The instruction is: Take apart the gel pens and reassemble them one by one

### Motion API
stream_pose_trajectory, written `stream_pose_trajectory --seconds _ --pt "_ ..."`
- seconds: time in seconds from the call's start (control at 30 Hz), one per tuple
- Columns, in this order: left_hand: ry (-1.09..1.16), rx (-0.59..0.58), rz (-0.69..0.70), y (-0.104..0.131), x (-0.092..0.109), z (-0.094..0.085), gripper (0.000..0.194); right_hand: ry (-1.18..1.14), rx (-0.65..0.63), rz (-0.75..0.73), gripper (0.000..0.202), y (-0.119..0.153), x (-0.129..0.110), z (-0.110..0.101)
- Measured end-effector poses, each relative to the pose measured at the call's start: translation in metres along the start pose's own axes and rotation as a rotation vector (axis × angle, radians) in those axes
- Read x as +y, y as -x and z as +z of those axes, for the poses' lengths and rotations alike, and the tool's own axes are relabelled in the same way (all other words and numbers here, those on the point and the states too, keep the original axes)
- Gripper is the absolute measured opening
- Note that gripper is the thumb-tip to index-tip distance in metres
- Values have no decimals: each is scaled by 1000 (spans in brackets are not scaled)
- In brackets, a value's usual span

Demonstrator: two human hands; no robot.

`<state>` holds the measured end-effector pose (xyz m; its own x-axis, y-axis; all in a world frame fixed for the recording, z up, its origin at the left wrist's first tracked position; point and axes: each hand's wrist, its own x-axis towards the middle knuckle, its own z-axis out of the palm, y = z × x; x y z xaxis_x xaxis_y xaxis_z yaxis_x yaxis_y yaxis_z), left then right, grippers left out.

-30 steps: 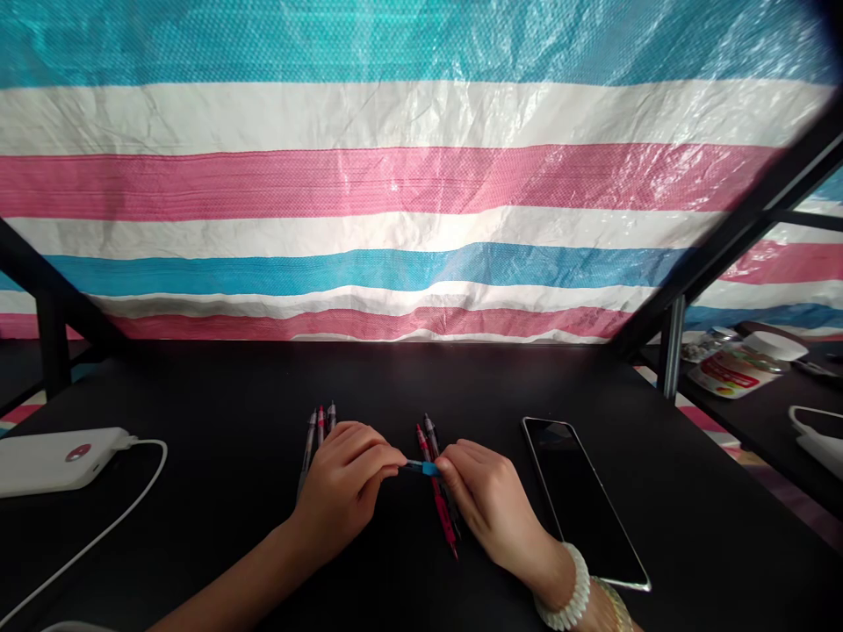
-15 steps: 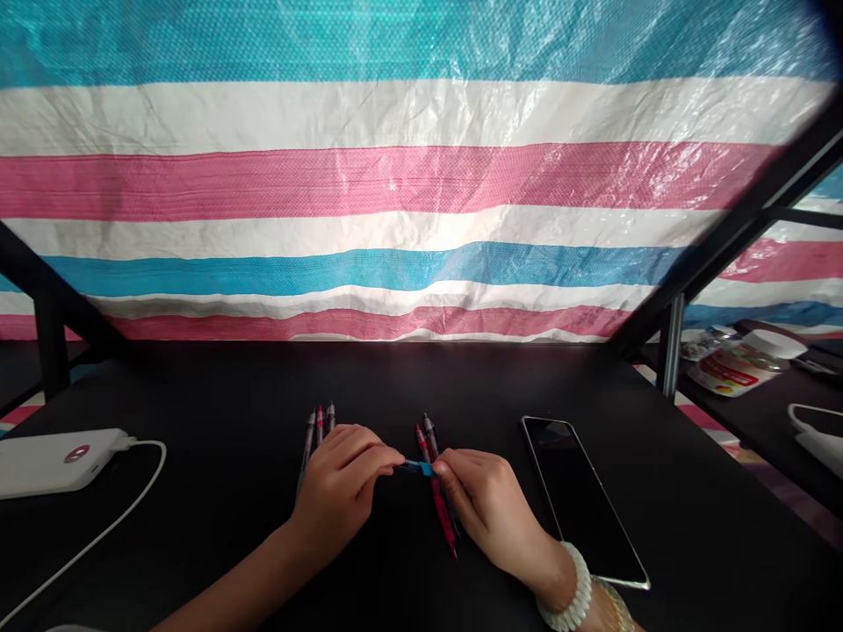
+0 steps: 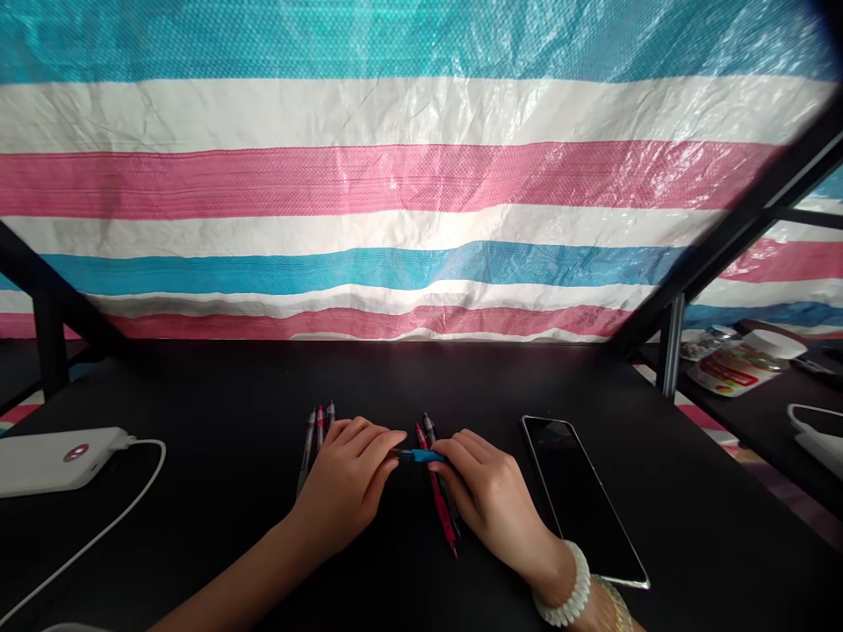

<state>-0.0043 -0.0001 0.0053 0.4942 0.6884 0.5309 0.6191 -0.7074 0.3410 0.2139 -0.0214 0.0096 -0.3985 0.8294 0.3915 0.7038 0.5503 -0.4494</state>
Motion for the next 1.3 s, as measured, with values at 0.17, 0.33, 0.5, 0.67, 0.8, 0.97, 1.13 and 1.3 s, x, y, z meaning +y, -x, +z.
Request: stream_pose_trajectory --seconds 0.17,0.33,0.5,0.67,0.8,0.97,1.13,1.3 --pt "-4 17 47 1 -4 3 20 63 6 -40 26 1 2 2" --pt "2 77 50 0 -3 3 19 121 -15 -30 38 2 1 5" --pt "-14 140 86 0 0 2 22 44 -68 38 39 3 -1 4" --pt "-89 242 160 -1 1 0 28 -127 -127 142 42 3 -1 3" --pt "-132 270 208 0 2 -3 27 -285 -177 238 45 2 -1 1" --pt "-131 188 181 -2 -6 -7 30 -452 -222 311 44 -1 -3 -6" --pt "-159 209 62 -11 -29 -22 29 -603 -181 282 37 -1 -4 -10" --pt "-102 134 -4 -16 -44 -37 30 -688 -105 322 43 1 -2 -7"
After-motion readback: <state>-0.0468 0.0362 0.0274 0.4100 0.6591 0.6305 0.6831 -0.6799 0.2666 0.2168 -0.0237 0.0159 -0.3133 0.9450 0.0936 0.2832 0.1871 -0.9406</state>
